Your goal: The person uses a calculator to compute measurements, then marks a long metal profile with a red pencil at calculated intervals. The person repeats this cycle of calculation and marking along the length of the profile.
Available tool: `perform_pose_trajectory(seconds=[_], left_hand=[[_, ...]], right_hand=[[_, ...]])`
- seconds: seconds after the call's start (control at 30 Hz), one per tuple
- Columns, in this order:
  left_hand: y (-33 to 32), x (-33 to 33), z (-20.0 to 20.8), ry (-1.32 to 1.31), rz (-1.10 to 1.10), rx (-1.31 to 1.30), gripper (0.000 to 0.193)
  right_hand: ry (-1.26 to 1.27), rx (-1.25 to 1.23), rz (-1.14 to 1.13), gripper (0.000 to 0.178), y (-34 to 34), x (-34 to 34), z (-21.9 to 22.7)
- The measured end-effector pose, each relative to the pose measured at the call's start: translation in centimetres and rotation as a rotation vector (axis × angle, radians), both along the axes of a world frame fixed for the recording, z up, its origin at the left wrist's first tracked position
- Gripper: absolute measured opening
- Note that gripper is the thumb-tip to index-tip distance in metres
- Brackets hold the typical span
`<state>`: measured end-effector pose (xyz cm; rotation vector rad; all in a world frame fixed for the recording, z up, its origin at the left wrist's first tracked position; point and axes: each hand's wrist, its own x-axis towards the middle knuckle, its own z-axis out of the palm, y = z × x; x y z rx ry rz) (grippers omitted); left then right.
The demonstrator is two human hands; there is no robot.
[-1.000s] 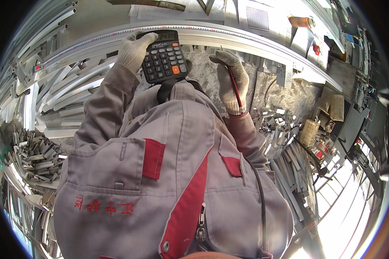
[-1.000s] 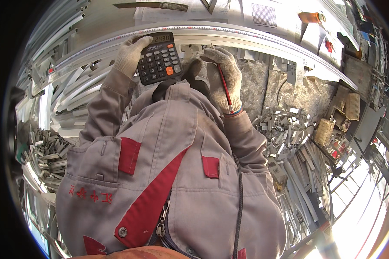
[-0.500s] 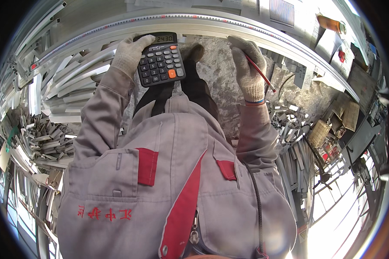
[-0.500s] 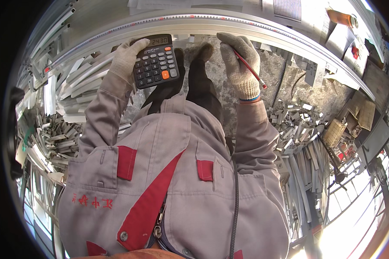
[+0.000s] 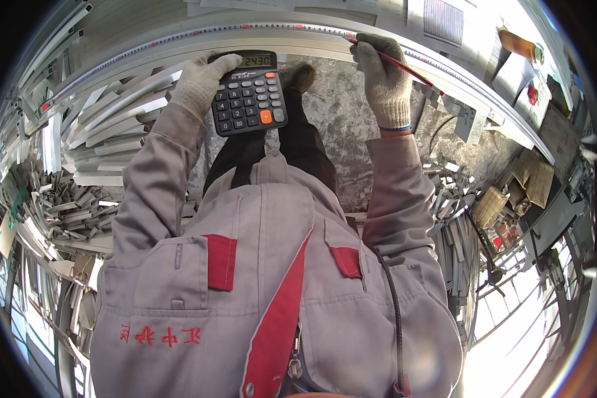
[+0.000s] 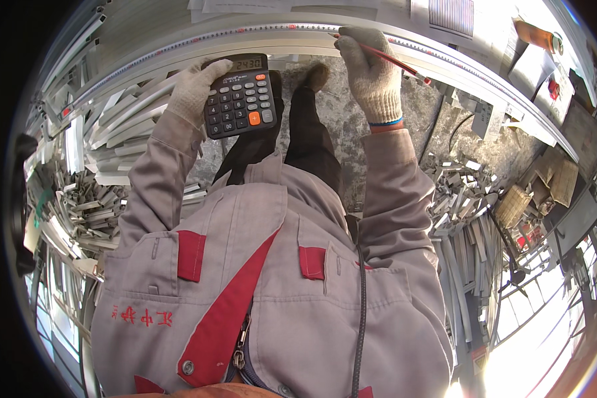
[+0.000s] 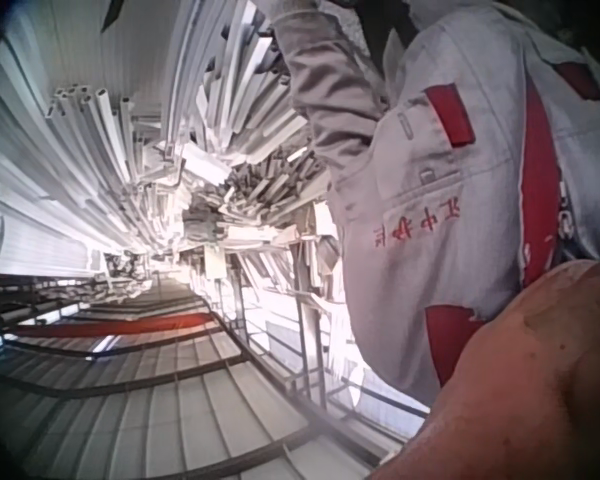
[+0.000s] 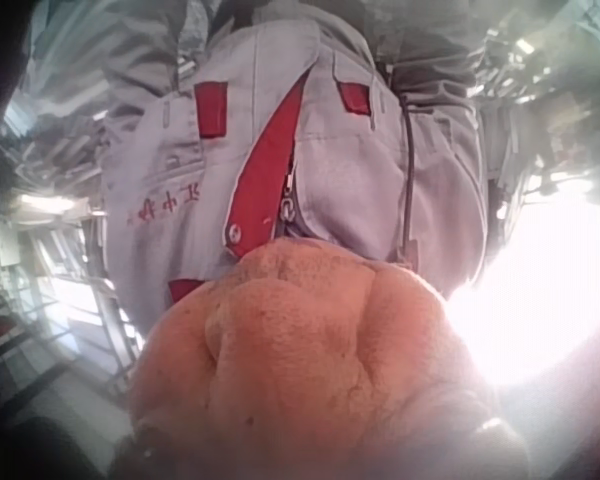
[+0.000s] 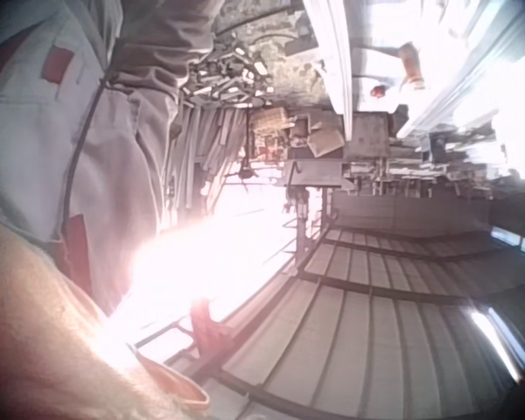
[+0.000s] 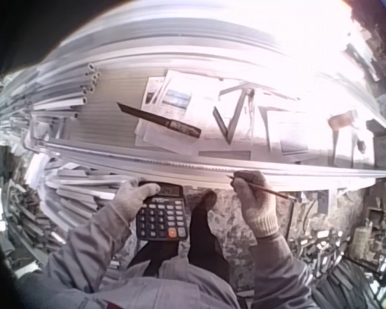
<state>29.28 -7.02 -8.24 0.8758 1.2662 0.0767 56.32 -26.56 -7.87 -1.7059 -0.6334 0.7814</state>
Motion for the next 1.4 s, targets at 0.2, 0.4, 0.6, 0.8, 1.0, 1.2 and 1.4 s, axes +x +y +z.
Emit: perform_pose_trajectory(seconds=[0.2,0.4,0.6,0.8,1.0,1.2,1.4], left_hand=[[0.2,0.2,-0.3,-0.039,0.005,-0.058,0.034],[0.2,0.6,-0.4,-0.044,-0.006,-0.073,0.033],[0.0,0.9,-0.5,-0.035,-0.004,-0.102,0.031],[-0.3,1.0,-1.4,-0.091,-0.006,-0.083,0.031],[-0.3,0.8,-2.2,-0.077,-0.015,-0.089,0.033],[-0.4,0.8,-2.8,-0.119,0.008,-0.097,0.033],[-0.4,0.7,-2.7,-0.081,0.028,-0.146,0.032]], right_hand=[[0.059,-0.063,-0.026,0.021,0.6,0.6,-0.8],[0.102,-0.035,-0.031,0.026,0.8,1.4,-1.6],[0.112,-0.06,-0.047,0.027,0.8,2.0,-2.7],[0.127,-0.099,-0.044,0.025,0.8,2.5,-3.5],[0.157,-0.118,-0.032,0.024,1.1,3.8,-4.7],[0.152,-0.165,0.018,0.023,2.7,4.4,-6.1],[0.073,-0.179,0.215,0.03,6.1,1.9,-7.0]])
